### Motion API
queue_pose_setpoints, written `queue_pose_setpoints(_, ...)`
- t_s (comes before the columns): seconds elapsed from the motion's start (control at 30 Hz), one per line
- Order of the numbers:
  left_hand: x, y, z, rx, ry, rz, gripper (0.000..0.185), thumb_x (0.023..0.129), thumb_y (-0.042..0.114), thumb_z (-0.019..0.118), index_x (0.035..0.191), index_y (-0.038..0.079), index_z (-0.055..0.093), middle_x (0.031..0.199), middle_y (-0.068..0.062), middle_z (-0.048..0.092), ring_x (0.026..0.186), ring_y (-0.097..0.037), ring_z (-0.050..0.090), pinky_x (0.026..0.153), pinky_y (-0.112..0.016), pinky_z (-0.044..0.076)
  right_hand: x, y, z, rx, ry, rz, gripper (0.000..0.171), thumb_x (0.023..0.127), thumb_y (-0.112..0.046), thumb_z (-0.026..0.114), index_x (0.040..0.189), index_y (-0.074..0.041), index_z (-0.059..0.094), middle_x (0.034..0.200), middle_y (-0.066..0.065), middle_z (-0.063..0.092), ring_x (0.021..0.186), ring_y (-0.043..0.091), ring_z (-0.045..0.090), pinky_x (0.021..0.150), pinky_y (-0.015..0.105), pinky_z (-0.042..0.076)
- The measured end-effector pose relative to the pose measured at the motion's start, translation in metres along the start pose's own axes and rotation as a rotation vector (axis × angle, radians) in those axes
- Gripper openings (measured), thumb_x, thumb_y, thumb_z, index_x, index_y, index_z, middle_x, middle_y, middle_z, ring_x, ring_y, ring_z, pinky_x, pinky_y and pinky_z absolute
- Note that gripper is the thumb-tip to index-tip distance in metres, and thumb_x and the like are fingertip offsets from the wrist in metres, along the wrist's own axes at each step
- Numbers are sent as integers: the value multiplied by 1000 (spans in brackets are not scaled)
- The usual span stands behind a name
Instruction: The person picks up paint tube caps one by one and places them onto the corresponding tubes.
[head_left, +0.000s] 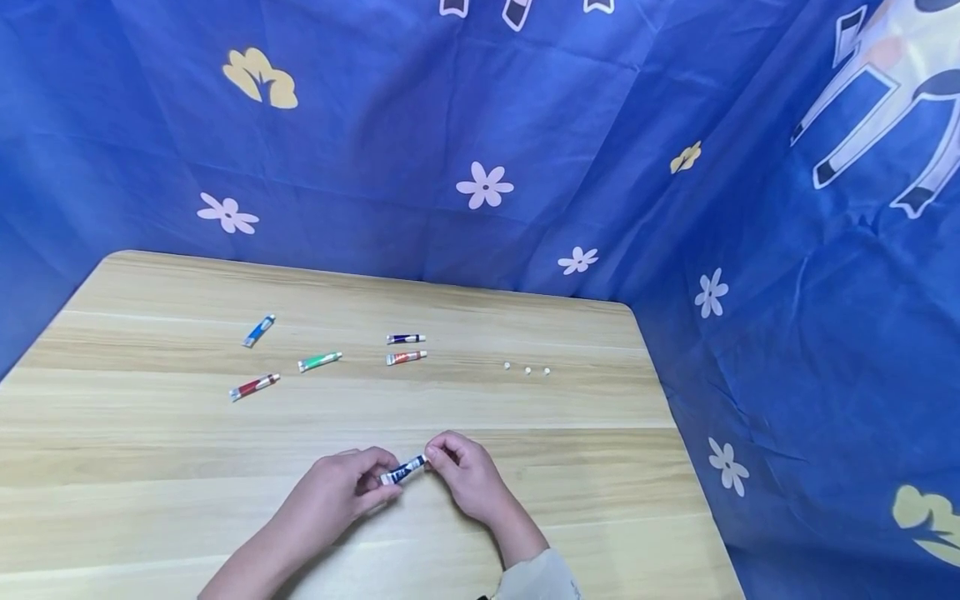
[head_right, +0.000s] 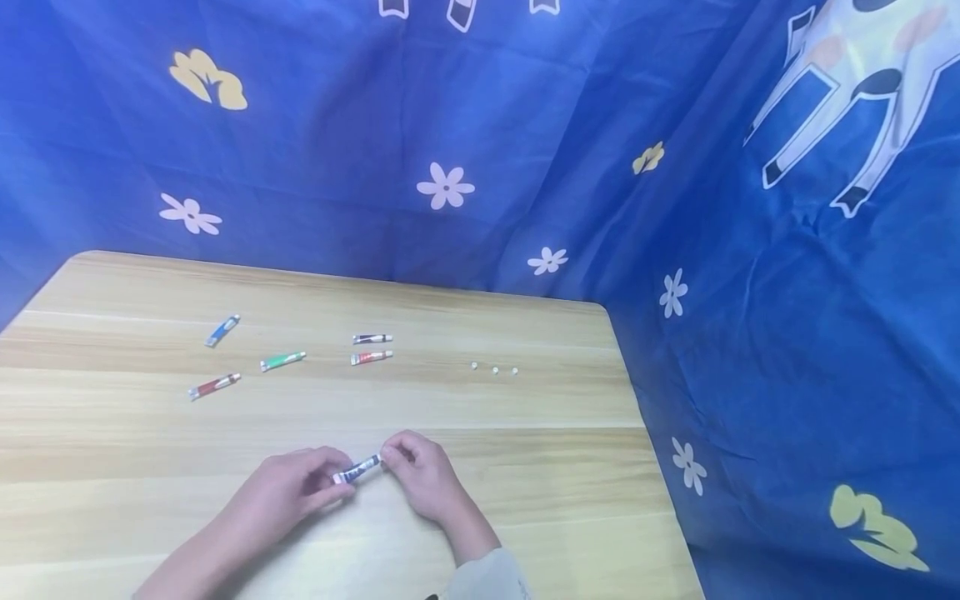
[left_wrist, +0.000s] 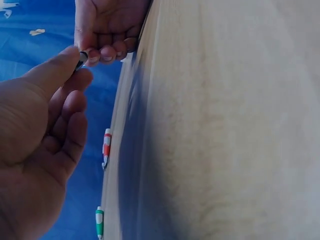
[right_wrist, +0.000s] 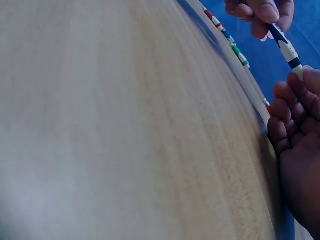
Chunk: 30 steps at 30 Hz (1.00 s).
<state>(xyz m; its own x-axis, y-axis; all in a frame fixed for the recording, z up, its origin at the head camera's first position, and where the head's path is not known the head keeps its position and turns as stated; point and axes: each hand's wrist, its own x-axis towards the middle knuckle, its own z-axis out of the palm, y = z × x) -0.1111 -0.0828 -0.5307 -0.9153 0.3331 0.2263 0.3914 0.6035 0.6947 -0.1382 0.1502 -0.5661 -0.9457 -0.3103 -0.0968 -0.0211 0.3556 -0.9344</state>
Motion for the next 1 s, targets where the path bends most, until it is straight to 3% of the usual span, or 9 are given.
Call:
queue_pose_setpoints(0.17,2,1,-3,114,-79,-17,26,89,28,90,110,23,75,74,21,59,67,11,46,61,-20,44,0,0,2,-4,9,-8,25,110,-30,64,101,-8,73,96,16,74,82,0,57,81,19,48)
queue_pose_setpoints(0.33,7,0,-3,205,-104,-36,19,93,27,86,108,22,77,70,20,50,65,4,40,61,-20,38,0,1,5,11,30,-31,22,109,-27,66,100,-8,73,95,16,73,81,0,57,79,18,49)
queue_pose_setpoints(0.43,10,-2,-3,230,-93,-25,16,94,26,86,106,22,78,76,19,57,70,2,47,65,-23,45,-1,2,6,17,42,-36,20,108,-25,67,100,-8,73,94,15,72,81,0,56,78,18,48)
queue_pose_setpoints(0.63,13,-4,-6,295,-76,28,17,92,28,87,107,25,79,103,12,73,91,-5,67,83,-36,60,-1,3,7,24,58,-32,19,107,-24,69,98,-7,74,92,16,72,77,-1,55,74,17,47)
queue_pose_setpoints(1.0,24,-7,-9,377,-157,111,19,92,29,87,107,23,77,97,10,69,87,-9,66,81,-37,59,-2,4,9,11,89,-38,20,106,-25,71,98,-8,76,93,16,75,79,-1,57,76,16,48)
